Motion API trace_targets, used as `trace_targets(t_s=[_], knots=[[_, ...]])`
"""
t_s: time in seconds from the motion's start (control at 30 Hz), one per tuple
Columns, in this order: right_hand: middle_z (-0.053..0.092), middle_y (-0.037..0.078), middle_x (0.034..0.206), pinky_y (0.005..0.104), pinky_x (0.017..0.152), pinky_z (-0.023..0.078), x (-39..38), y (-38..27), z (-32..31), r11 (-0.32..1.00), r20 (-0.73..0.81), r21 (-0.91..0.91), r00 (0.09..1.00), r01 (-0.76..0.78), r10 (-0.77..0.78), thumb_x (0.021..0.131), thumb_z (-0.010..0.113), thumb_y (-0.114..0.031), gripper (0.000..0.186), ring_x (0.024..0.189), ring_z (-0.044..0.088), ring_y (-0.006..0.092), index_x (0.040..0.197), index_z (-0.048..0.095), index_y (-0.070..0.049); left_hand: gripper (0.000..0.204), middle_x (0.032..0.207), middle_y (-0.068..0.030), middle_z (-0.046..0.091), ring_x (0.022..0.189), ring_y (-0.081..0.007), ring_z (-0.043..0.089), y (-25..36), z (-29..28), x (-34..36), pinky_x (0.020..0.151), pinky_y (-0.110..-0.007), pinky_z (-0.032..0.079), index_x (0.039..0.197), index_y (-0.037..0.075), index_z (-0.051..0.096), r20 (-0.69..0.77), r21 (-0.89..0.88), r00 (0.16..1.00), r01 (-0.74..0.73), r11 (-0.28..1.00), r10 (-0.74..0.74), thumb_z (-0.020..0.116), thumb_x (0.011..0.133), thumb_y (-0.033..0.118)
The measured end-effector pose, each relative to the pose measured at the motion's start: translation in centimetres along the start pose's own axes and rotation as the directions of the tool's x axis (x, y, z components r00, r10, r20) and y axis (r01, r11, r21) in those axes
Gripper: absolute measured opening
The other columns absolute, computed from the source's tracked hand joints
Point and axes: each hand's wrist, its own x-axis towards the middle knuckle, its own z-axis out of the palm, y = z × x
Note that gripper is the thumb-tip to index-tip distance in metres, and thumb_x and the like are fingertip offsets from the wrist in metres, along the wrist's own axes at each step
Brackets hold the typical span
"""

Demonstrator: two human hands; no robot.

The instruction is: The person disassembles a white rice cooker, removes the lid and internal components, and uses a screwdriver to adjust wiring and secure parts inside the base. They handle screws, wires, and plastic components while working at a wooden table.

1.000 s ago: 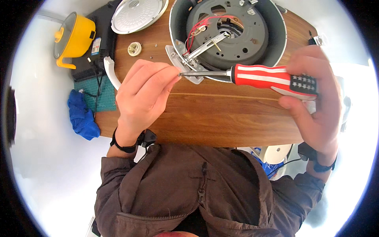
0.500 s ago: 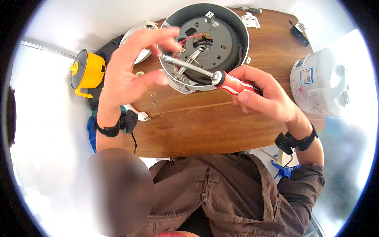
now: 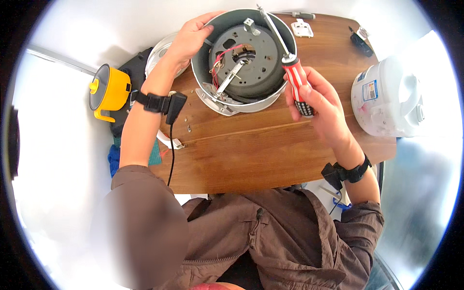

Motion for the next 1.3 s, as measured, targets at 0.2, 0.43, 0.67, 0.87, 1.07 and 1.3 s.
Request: trace_targets(t_s=[0.2,0.43,0.67,0.87,1.07,1.3], knots=[[0.063,0.004,0.096,0.0245,0.069,0.045,0.8,1.2,-1.0,0.999,-0.116,0.011,0.993,0.036,-0.034,0.106,0.052,-0.028,0.034,0.074,0.056,0.0105,0.128,0.057,-0.003,0.062,0.145,-0.0154,0.057,0.133,-0.0221,0.054,-0.6,3.1,-4.6,0.114,-0.033,0.038,0.147,-0.002,0.051,-0.444,-0.026,0.893,-0.093,0.995,0.072,0.042,0.086,-0.01],[0.066,0.003,0.1,0.0256,0.072,0.046,1.9,1.9,-2.3,0.994,-0.254,0.062,0.965,0.086,-0.067,0.108,0.05,-0.025,0.032,0.08,0.06,0.0098,0.132,0.056,-0.003,0.074,0.156,-0.0183,0.033,0.144,-0.0265,0.034,-0.6,8.7,-10.7,0.122,-0.038,0.024,0.158,-0.003,0.018,-0.522,-0.049,0.833,-0.244,0.969,0.183,0.05,0.091,-0.001],[0.068,0.006,0.105,0.0298,0.084,0.051,1.6,2.5,-3.5,0.988,-0.308,0.089,0.947,0.124,-0.091,0.109,0.051,-0.024,0.028,0.092,0.064,0.0135,0.128,0.056,-0.004,0.075,0.162,-0.0207,0.021,0.15,-0.0332,0.024,0.0,9.7,-15.3,0.122,-0.05,0.022,0.158,-0.003,0.02,-0.45,0.42,0.824,-0.144,0.896,0.344,0.06,0.095,0.009],[0.067,0.017,0.125,0.0371,0.1,0.05,2.8,-0.4,1.4,0.973,-0.242,0.103,0.954,0.208,-0.179,0.109,0.049,-0.023,0.029,0.114,0.064,0.0215,0.13,0.052,-0.004,0.05,0.124,-0.0162,0.061,0.106,-0.0301,0.059,4.3,8.7,-12.8,0.091,-0.039,0.048,0.129,0.003,0.058,-0.064,0.588,0.721,-0.531,0.61,0.69,0.079,0.085,0.013],[0.056,0.026,0.144,0.0435,0.106,0.052,5.8,-2.0,5.6,0.935,-0.124,0.141,0.943,0.325,-0.309,0.11,0.046,-0.019,0.029,0.125,0.062,0.0287,0.134,0.048,-0.002,0.073,0.119,-0.0133,0.062,0.098,-0.0245,0.064,5.9,10.6,-9.3,0.079,-0.033,0.052,0.133,0.001,0.051,-0.196,0.377,0.817,-0.448,0.811,0.542,0.092,0.074,0.017],[0.062,0.016,0.138,0.0326,0.095,0.055,7.6,-1.7,8.3,0.932,-0.145,0.233,0.958,0.277,-0.248,0.106,0.062,-0.019,0.037,0.117,0.063,0.0153,0.135,0.049,-0.003,0.051,0.127,-0.0126,0.051,0.113,-0.0206,0.057,4.2,9.0,-9.5,0.097,-0.034,0.049,0.135,-0.001,0.047,-0.298,0.206,0.802,-0.475,0.856,0.517,0.075,0.092,0.005]])
